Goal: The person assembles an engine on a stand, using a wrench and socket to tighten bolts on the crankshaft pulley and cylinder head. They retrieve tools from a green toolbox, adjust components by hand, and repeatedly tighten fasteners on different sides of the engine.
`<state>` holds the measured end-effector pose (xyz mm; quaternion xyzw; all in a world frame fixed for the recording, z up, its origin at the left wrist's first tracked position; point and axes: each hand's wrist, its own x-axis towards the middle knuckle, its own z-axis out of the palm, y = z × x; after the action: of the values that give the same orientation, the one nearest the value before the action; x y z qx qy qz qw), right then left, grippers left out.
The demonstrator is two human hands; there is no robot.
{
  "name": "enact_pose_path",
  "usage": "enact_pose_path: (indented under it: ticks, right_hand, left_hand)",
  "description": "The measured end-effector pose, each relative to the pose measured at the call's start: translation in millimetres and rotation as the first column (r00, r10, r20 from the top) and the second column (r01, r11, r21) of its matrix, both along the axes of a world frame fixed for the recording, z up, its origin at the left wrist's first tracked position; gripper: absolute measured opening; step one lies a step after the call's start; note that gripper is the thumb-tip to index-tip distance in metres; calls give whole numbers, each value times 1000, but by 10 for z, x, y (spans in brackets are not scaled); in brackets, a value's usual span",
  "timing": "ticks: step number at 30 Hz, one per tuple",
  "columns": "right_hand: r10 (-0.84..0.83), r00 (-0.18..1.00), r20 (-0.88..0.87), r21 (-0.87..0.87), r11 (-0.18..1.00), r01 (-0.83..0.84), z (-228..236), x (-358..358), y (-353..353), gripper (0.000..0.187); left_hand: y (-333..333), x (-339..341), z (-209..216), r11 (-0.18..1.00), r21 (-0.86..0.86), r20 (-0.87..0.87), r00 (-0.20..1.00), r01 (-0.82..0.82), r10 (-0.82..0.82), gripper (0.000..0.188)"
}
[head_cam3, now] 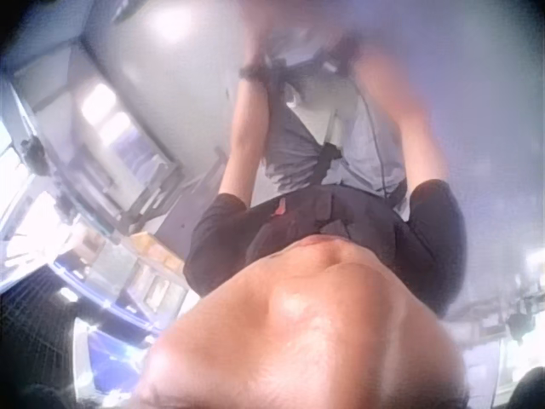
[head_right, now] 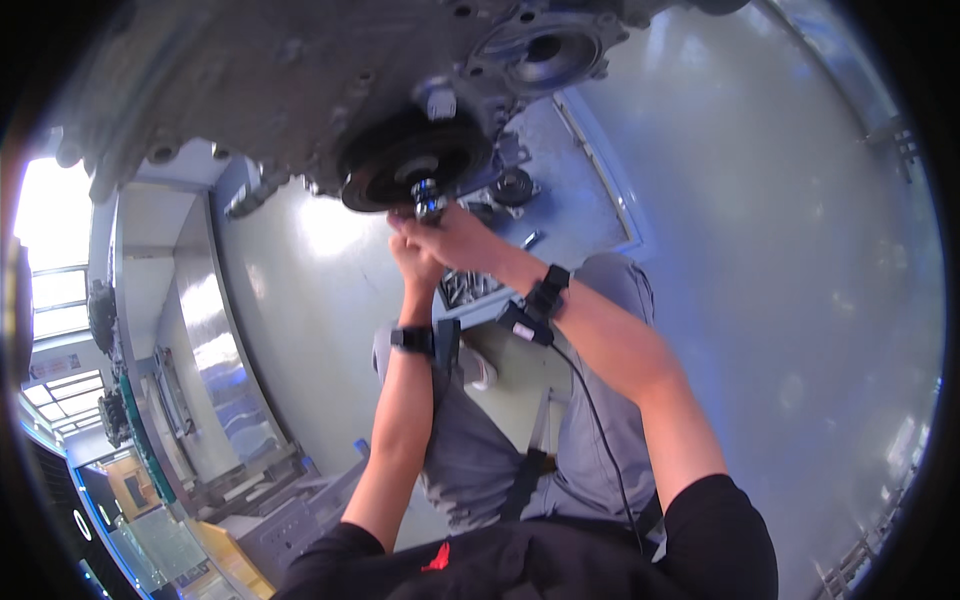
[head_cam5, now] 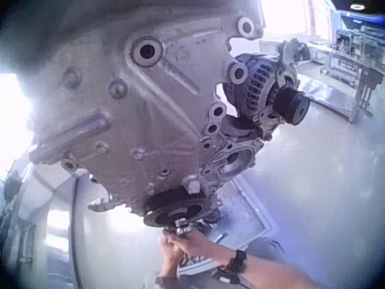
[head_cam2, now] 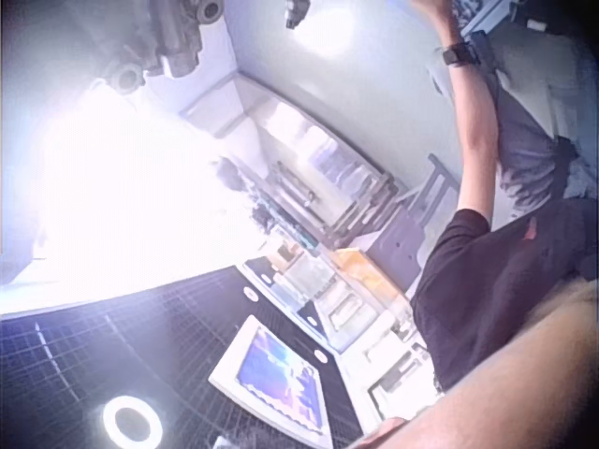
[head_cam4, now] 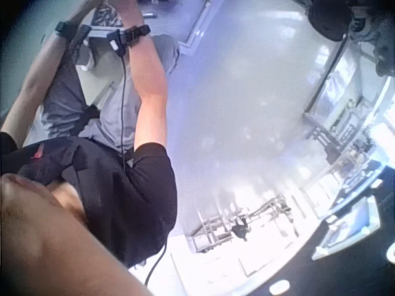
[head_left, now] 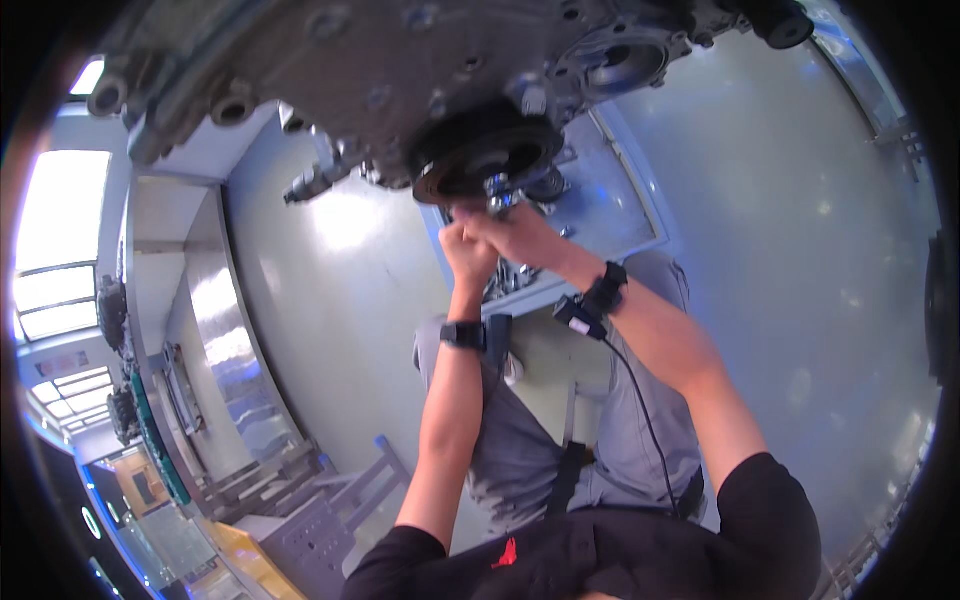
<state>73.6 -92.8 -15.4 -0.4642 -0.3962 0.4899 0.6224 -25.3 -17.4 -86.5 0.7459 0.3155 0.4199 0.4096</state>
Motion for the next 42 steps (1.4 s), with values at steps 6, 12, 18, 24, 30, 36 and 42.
enact_pose_path:
  ticks: [6, 12, 18, 24, 30, 36, 42]
  right_hand:
    - [132, 976, -175, 122, 986, -111, -46, 33, 65, 20]
    - [265, 832, -487, 376, 924, -74, -122, -55, 69, 27]
    - [262, 958, -118, 396, 897, -197, -33, -123, -218, 27]
    - [-104, 823, 558, 361, 924, -128, -56, -165, -402, 24]
    - [132, 573, 809, 1, 974, -227, 17, 62, -387, 19]
    - [351, 522, 778, -266, 935, -233, 162, 34, -202, 22]
    - [539, 479, 693, -522, 833, -184, 680, -185, -269, 20]
  left_hand:
    - [-135, -94, 10, 988, 99, 33, 993, -115, 113, 23]
    - [-67, -132, 194, 954, 225, 15, 979, -199, 201, 22]
    - [-306, -72, 19, 970, 235, 204, 979, -64, 15, 14]
    - [-618, -207, -132, 906, -313, 195, 953, 285, -233, 15]
    - [-791, -49, -249, 717, -541, 263, 898, 440, -353, 19]
    - [-533, -48, -123, 780, -227, -96, 784, 583, -614, 28]
    - [-385, -589, 173, 713, -647, -76, 908, 269, -411, 26]
